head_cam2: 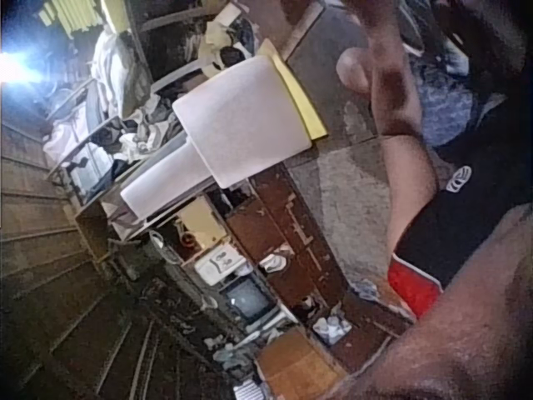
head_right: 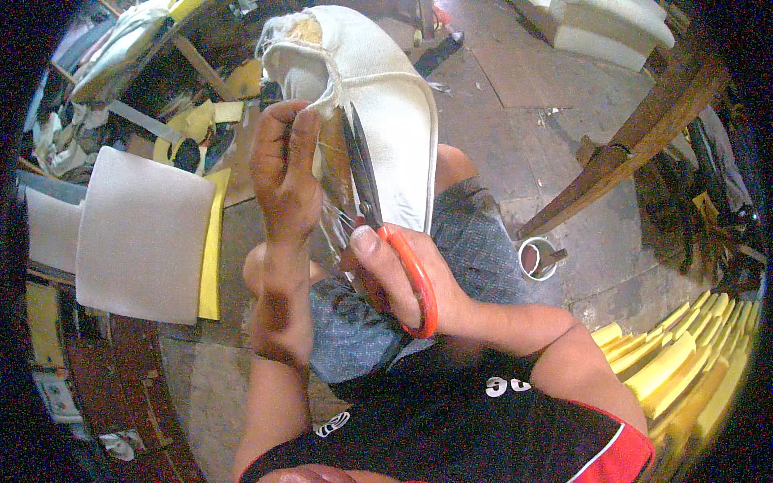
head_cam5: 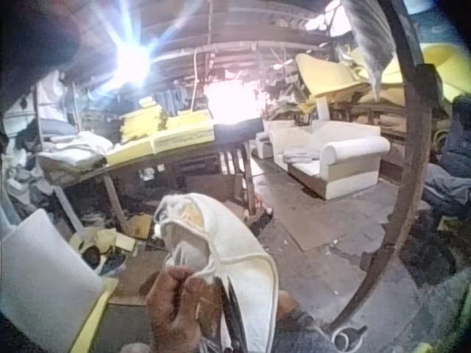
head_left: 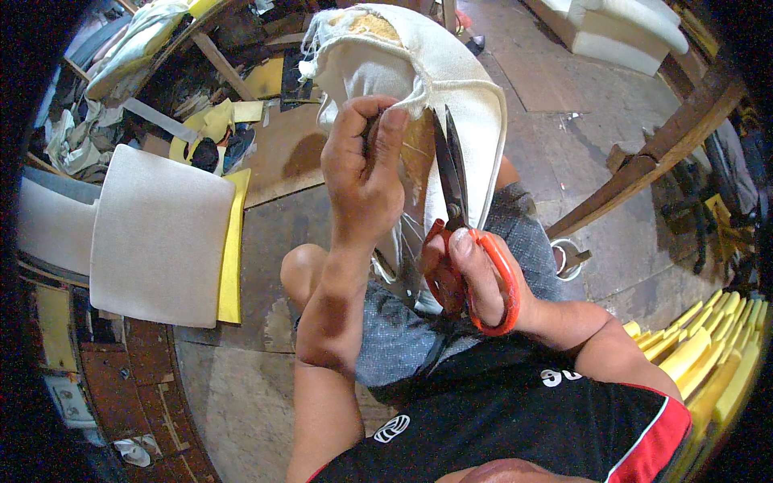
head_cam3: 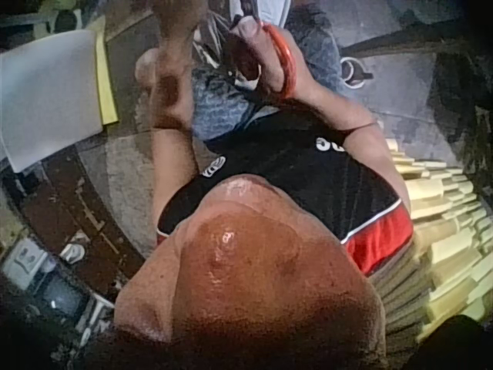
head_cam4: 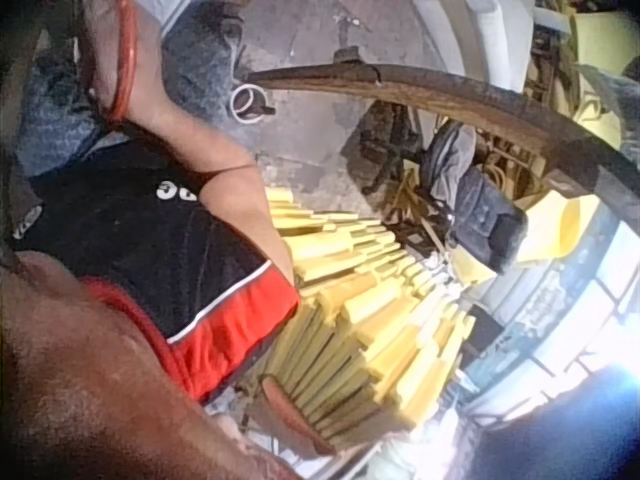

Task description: The person uses red-handled scissors to cut the seam of a white upholstered cushion. They carefully separate the fabric layers and trim along the stitching line, exposing the inner foam.

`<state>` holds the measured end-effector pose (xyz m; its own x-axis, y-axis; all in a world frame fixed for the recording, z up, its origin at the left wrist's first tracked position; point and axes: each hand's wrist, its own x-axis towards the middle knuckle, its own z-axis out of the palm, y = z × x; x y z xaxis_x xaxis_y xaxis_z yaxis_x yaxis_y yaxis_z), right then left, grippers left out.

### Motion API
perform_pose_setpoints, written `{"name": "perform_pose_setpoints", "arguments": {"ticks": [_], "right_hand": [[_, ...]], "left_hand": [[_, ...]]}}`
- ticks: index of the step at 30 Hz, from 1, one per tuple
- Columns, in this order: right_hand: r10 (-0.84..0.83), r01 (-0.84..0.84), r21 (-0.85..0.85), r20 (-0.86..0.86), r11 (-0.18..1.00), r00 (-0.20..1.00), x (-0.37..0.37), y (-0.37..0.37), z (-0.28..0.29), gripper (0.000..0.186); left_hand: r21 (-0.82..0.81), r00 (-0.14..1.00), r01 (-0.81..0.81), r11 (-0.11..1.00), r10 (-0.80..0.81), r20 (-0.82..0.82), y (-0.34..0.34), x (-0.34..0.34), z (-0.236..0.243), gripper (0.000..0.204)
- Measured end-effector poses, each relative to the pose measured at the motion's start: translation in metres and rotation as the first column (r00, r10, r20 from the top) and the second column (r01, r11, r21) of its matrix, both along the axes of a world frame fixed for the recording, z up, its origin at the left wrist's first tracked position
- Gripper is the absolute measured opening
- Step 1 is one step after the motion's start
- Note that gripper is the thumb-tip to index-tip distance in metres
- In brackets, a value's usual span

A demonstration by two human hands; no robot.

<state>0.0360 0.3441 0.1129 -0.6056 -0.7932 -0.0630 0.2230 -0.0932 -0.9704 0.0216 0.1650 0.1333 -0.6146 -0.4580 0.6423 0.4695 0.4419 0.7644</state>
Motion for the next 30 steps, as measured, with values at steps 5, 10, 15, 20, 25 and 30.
{"name": "perform_pose_setpoints", "arguments": {"ticks": [5, 10, 15, 20, 25, 30], "right_hand": [[0.025, -0.025, 0.029, -0.014, 0.999, 1.000, -0.002, -0.001, 0.001, 0.055], [0.021, -0.021, 0.024, 0.028, 0.999, 0.999, -0.001, -0.002, 0.003, 0.055], [0.008, -0.008, -0.002, 0.094, 1.000, 0.996, 0.002, -0.002, 0.005, 0.055], [0.008, -0.008, 0.028, 0.007, 1.000, 1.000, 0.001, -0.001, 0.006, 0.060], [-0.004, 0.004, -0.001, 0.013, 1.000, 1.000, -0.001, -0.001, 0.005, 0.059], [-0.013, 0.010, 0.041, 0.066, 0.999, 0.998, 0.000, 0.001, 0.007, 0.061]], "left_hand": [[-0.041, 0.999, -0.033, 0.999, 0.033, 0.000, 0.003, 0.001, 0.000, 0.010], [-0.006, 0.999, 0.002, 1.000, -0.003, -0.037, 0.002, -0.001, -0.005, 0.011], [-0.136, 0.996, -0.076, 0.988, 0.070, -0.046, 0.002, 0.001, -0.004, 0.012], [-0.098, 0.996, -0.075, 0.992, 0.070, -0.057, 0.009, 0.001, -0.004, 0.013], [-0.178, 0.989, -0.140, 0.974, 0.130, -0.069, 0.011, 0.003, -0.003, 0.014], [-0.174, 0.992, -0.121, 0.977, 0.127, 0.021, 0.012, 0.006, -0.005, 0.014]]}}
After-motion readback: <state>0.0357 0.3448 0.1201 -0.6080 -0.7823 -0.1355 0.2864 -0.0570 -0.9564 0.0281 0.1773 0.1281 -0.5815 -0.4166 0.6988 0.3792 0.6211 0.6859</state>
